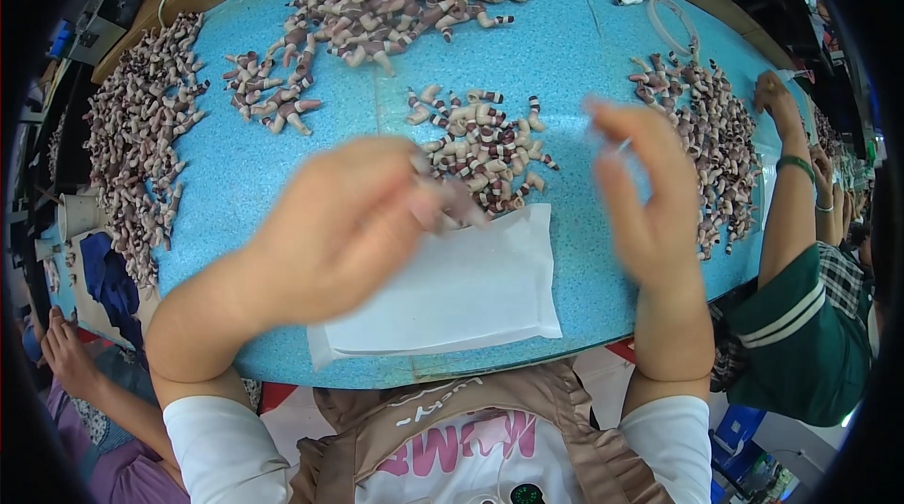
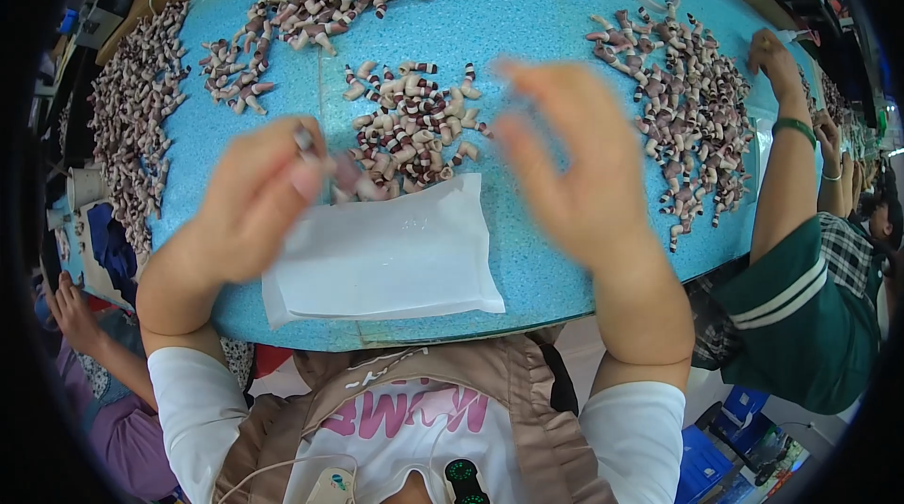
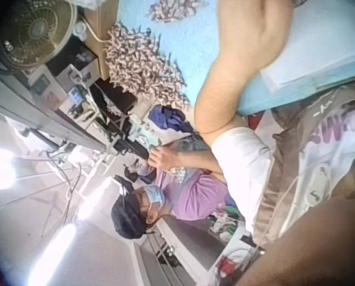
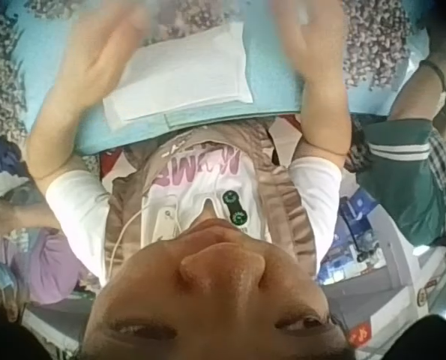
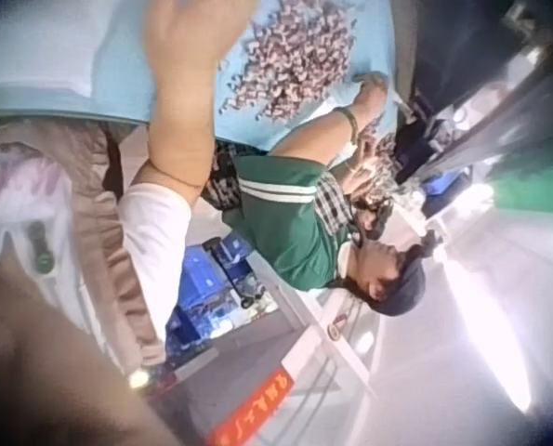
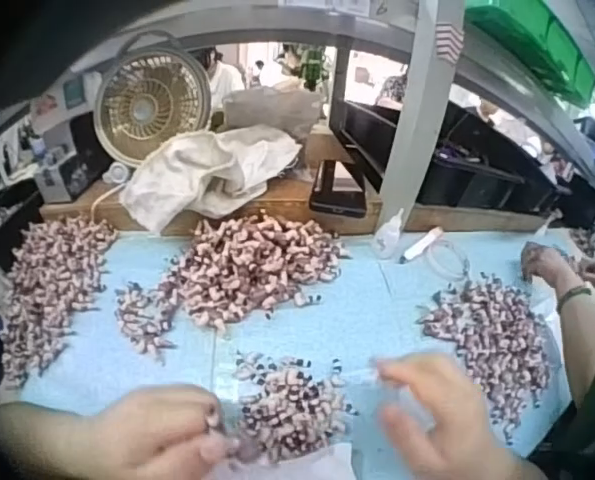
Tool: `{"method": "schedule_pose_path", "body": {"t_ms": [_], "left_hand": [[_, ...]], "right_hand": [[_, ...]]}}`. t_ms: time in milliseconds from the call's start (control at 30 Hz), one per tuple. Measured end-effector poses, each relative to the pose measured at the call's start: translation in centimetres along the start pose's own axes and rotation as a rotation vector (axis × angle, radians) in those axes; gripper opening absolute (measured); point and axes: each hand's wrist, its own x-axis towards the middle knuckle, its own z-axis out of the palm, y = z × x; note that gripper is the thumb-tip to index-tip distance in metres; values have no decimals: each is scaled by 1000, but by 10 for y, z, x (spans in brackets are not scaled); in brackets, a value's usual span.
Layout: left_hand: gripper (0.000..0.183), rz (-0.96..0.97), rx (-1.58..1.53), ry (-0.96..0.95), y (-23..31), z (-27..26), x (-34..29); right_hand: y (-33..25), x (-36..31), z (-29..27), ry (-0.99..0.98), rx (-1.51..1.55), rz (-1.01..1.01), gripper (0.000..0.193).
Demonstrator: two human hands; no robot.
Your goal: The person sorts and inspects small plastic components by hand on a workbench, placing them into a sorting tray.
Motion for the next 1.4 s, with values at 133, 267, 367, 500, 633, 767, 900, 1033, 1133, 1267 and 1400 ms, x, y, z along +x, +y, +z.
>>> {"method": "schedule_pose_path", "body": {"t_ms": [133, 267, 367, 500, 633, 767, 900, 1033, 1133, 1267, 1400], "left_hand": [[30, -190, 340, 23, -14, -45, 10], [34, -539, 980, 22, -10, -49, 10], [33, -228, 927, 260, -21, -40, 8], [20, 238, 758, 219, -35, -13, 16], [33, 212, 835, 211, -46, 6, 12], [31, 155, 787, 85, -41, 7, 7], [28, 163, 745, 63, -36, 4, 5], [27, 81, 748, 64, -37, 5, 5], [25, 128, 545, 128, -43, 8, 6], [20, 159, 534, 117, -42, 7, 6], [17, 83, 581, 76, -43, 1, 4]], "right_hand": [[69, 1, -11, 154, -566, 57, 27], [69, 6, -5, 66, -768, 168, 24], [50, 5, -2, -17, -692, 186, 21], [27, 2, -5, -106, -624, 31, 14], [18, 1, -3, 2, -580, -1, 10], [7, 11, -5, -80, -482, 503, 16], [11, 9, 2, -67, -439, 515, 21], [21, 0, -3, -43, -326, 350, 18], [22, -2, -3, -43, -92, 383, 18], [21, -3, -4, -58, 45, 437, 15], [-3, -9, 3, 9, 203, 329, 13]]}}
